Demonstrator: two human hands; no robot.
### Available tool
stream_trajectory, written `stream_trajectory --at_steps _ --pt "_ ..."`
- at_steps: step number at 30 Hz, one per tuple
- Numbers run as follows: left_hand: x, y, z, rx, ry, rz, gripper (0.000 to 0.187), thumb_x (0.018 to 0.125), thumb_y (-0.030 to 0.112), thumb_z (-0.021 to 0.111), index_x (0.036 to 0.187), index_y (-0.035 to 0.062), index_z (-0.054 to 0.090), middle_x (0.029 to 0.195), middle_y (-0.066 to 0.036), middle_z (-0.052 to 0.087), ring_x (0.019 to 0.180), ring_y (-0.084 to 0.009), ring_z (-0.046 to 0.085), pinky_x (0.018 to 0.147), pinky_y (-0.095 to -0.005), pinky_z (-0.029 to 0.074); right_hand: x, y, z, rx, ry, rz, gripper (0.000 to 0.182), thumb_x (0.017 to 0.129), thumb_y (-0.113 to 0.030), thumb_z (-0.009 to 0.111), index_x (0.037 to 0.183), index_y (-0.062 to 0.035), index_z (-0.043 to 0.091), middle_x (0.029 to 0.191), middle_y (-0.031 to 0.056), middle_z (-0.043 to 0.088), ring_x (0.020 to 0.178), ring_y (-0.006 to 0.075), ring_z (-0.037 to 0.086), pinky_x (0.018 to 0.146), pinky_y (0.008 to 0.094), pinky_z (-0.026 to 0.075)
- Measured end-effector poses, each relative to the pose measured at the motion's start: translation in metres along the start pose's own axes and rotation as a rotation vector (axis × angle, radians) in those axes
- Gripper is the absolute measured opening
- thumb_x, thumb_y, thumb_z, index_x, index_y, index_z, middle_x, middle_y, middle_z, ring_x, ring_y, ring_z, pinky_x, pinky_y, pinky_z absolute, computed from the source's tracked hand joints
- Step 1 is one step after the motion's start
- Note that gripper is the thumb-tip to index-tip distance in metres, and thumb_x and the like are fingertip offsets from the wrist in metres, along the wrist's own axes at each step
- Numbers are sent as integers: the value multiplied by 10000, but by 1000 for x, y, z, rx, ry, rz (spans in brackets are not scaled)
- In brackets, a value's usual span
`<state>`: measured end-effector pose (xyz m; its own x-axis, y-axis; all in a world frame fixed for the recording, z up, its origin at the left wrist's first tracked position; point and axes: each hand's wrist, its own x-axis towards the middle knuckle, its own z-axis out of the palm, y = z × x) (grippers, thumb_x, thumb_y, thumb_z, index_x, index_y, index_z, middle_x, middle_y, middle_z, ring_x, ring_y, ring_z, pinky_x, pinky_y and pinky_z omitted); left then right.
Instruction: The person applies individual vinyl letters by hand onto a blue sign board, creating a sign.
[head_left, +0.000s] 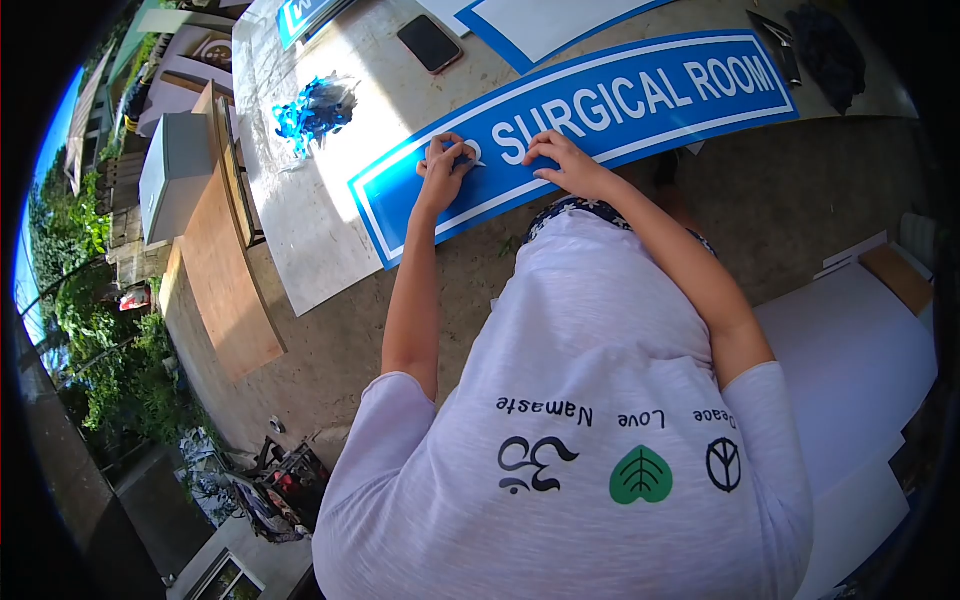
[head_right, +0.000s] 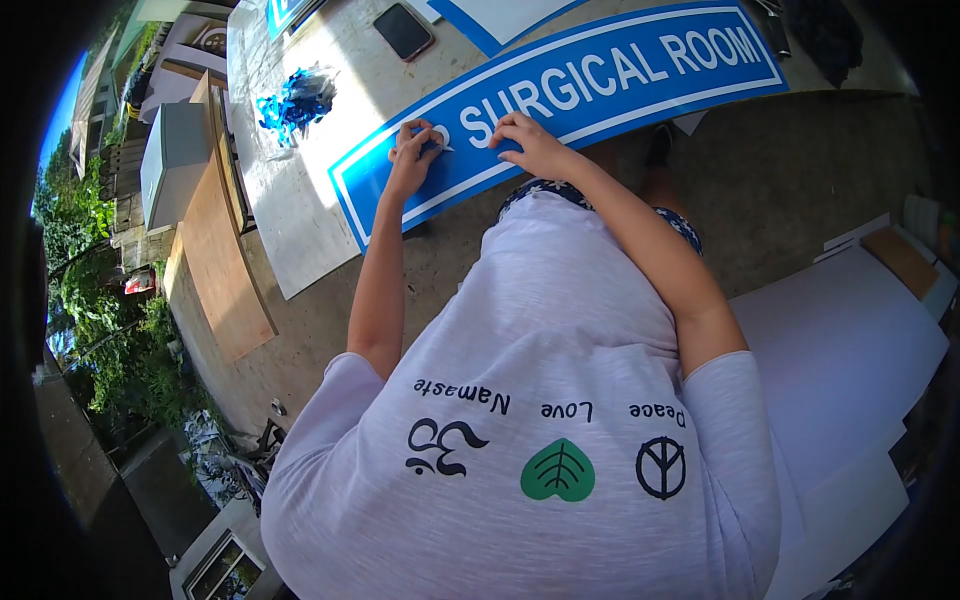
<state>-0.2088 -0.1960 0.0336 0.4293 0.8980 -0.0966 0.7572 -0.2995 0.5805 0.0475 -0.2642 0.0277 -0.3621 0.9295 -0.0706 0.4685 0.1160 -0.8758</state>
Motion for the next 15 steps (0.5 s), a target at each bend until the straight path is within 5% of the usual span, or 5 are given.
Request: stream_trajectory --at_steps 10,15 --pt "-1 -3 -4 -73 -22 -36 119 837 106 667 938 158 629 1230 -3 452 1027 -181 507 944 -393 289 1 2 2 2 12 -8 215 845 -76 657 1056 -96 630 1201 74 470 1220 248 450 1044 355 386" --pt "-1 -12 -8 -197 -88 -6 117 836 73 659 942 107 619 1235 -29 461 1099 -212 499 942 -341 394 0 1 1 17 3 13 210 846 -77 654 1053 -101 630 1209 77 467 1230 249 444 1048 358 383"
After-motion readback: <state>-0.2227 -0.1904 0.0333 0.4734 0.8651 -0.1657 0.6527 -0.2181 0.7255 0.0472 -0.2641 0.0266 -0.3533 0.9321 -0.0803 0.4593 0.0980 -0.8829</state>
